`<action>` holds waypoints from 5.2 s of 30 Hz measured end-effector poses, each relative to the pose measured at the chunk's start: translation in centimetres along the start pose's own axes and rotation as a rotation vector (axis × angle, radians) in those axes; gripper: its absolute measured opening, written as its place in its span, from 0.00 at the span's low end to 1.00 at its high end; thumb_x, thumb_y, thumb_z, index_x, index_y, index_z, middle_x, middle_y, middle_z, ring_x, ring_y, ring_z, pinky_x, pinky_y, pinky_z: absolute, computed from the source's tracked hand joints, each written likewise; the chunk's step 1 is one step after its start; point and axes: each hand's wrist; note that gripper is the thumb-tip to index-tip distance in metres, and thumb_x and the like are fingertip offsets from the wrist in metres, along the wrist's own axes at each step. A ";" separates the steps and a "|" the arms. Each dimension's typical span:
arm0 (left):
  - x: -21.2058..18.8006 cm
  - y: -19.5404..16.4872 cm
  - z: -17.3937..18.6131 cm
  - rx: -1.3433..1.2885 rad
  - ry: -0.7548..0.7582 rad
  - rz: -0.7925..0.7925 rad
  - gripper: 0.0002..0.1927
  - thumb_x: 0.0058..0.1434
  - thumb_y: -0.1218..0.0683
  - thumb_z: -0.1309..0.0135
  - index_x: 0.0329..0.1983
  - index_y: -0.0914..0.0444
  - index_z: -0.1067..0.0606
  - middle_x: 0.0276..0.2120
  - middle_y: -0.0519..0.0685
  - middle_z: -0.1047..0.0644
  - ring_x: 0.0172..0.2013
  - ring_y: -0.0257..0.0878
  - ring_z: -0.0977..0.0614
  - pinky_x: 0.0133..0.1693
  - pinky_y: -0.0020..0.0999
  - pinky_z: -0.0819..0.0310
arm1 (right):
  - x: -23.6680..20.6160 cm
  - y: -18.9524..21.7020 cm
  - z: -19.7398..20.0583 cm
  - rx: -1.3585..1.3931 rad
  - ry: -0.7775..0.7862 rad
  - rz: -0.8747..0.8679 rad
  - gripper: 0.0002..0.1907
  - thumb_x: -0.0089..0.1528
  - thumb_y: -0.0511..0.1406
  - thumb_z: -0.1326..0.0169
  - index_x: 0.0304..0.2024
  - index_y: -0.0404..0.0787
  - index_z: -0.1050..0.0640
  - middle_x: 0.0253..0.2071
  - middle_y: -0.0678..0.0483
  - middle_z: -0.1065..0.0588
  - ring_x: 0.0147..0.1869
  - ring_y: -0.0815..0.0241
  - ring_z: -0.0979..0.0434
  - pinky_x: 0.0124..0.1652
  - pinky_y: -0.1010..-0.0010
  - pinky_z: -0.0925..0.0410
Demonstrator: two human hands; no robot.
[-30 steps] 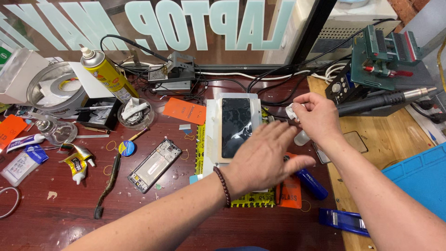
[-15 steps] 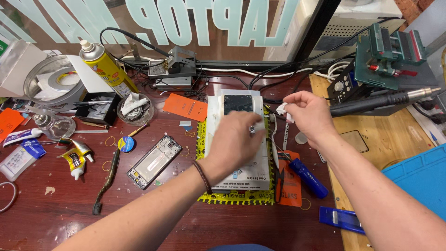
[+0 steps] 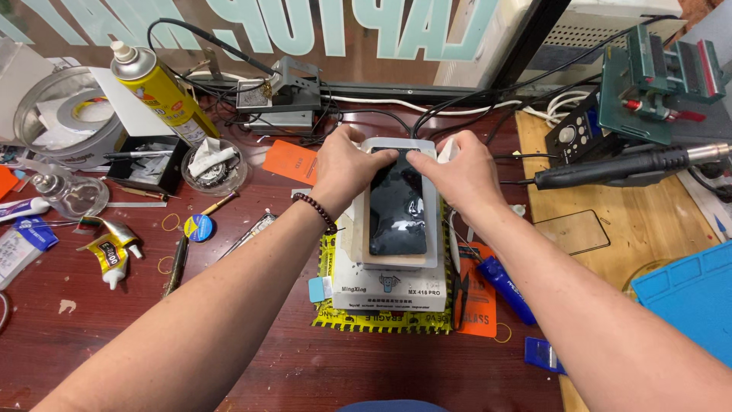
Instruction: The person works on a black phone display panel at a repair workbench. They peel a protective plastic sheet off the panel, wipe the surface with a tissue, then align and press the panel into a white alignment frame resting on a box, working the edges with their fingers.
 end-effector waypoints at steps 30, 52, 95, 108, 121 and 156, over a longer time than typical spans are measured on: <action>1.1 -0.2 0.8 -0.107 0.110 0.032 0.29 0.46 0.51 0.27 0.47 0.70 0.23 0.31 0.52 0.18 0.26 0.34 0.18 0.25 0.29 0.25 | 0.9 1.4 -2.5 0.216 0.143 -0.175 0.40 0.47 0.43 0.28 0.59 0.38 0.26 0.52 0.48 0.20 0.52 0.60 0.19 0.48 0.69 0.27; 2.3 1.0 1.7 -0.509 0.281 0.283 0.14 0.60 0.57 0.39 0.46 0.69 0.24 0.36 0.53 0.20 0.31 0.40 0.18 0.33 0.35 0.18 | 0.9 1.7 -2.3 0.172 0.160 -0.199 0.44 0.47 0.45 0.28 0.63 0.40 0.28 0.57 0.46 0.23 0.57 0.57 0.21 0.52 0.67 0.28; -7.7 -2.9 1.2 0.472 0.110 -0.369 0.51 0.43 0.33 0.30 0.61 0.66 0.36 0.64 0.60 0.39 0.67 0.62 0.41 0.59 0.63 0.38 | 5.4 2.1 -1.5 0.008 0.213 -0.048 0.22 0.45 0.42 0.27 0.33 0.38 0.22 0.28 0.51 0.23 0.26 0.63 0.27 0.25 0.67 0.33; -7.5 -3.1 1.1 0.452 0.129 -0.331 0.53 0.42 0.34 0.29 0.63 0.66 0.38 0.65 0.61 0.41 0.68 0.63 0.43 0.57 0.63 0.36 | 5.1 3.5 -0.9 0.006 0.289 -0.091 0.23 0.48 0.42 0.27 0.34 0.37 0.25 0.22 0.54 0.28 0.21 0.64 0.33 0.20 0.69 0.37; -7.6 -3.1 0.9 0.391 0.112 -0.324 0.50 0.41 0.36 0.28 0.61 0.65 0.35 0.60 0.57 0.37 0.64 0.57 0.36 0.53 0.55 0.28 | 5.5 4.0 -0.7 -0.050 0.322 -0.105 0.20 0.48 0.42 0.28 0.27 0.38 0.26 0.21 0.55 0.29 0.20 0.65 0.32 0.20 0.68 0.34; -7.6 -3.2 0.9 0.384 0.125 -0.316 0.50 0.41 0.37 0.27 0.60 0.67 0.35 0.60 0.58 0.37 0.64 0.56 0.36 0.53 0.49 0.26 | 6.9 3.0 -1.1 -0.053 0.383 -0.114 0.22 0.49 0.42 0.28 0.34 0.37 0.24 0.25 0.52 0.28 0.23 0.62 0.29 0.21 0.67 0.32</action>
Point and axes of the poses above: each hand's wrist, its own x-axis towards the middle knuckle, its own z-axis out of the back of the hand, y = z × x
